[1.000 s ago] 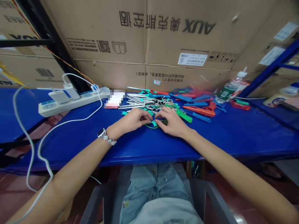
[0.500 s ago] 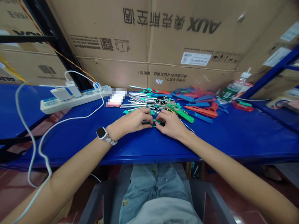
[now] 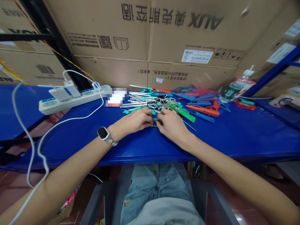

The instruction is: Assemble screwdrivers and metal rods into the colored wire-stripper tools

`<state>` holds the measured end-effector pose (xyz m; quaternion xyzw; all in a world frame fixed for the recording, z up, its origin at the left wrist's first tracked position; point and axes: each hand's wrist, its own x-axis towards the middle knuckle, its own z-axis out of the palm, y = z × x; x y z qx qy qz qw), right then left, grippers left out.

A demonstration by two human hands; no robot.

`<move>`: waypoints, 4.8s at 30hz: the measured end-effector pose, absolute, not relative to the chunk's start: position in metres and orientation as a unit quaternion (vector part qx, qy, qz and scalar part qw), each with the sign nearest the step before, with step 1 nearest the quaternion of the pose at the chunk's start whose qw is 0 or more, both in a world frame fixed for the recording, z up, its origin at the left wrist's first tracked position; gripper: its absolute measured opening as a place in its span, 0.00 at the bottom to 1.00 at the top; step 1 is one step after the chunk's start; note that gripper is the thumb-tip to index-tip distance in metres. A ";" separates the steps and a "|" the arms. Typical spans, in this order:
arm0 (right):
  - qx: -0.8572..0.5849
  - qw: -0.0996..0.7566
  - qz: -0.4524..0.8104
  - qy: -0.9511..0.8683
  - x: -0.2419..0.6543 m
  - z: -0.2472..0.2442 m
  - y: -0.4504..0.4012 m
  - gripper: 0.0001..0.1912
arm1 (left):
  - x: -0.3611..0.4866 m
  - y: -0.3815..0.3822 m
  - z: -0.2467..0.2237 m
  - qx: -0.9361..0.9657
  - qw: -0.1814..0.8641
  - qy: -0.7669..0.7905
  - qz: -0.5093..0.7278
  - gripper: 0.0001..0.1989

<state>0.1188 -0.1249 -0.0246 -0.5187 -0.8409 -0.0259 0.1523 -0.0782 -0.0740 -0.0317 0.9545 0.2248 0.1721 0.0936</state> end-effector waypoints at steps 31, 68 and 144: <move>-0.447 0.134 -0.042 -0.883 0.148 -0.042 -0.149 0.27 | -0.069 -0.083 -0.042 0.939 0.046 0.289 0.179 0.17; -0.455 0.151 0.127 -0.869 0.149 -0.015 -0.098 0.05 | -0.081 -0.086 -0.050 0.919 0.012 0.309 0.243 0.13; -0.503 0.409 0.008 -0.761 0.190 -0.040 -0.099 0.06 | -0.075 -0.094 -0.025 0.919 -0.095 0.317 0.217 0.14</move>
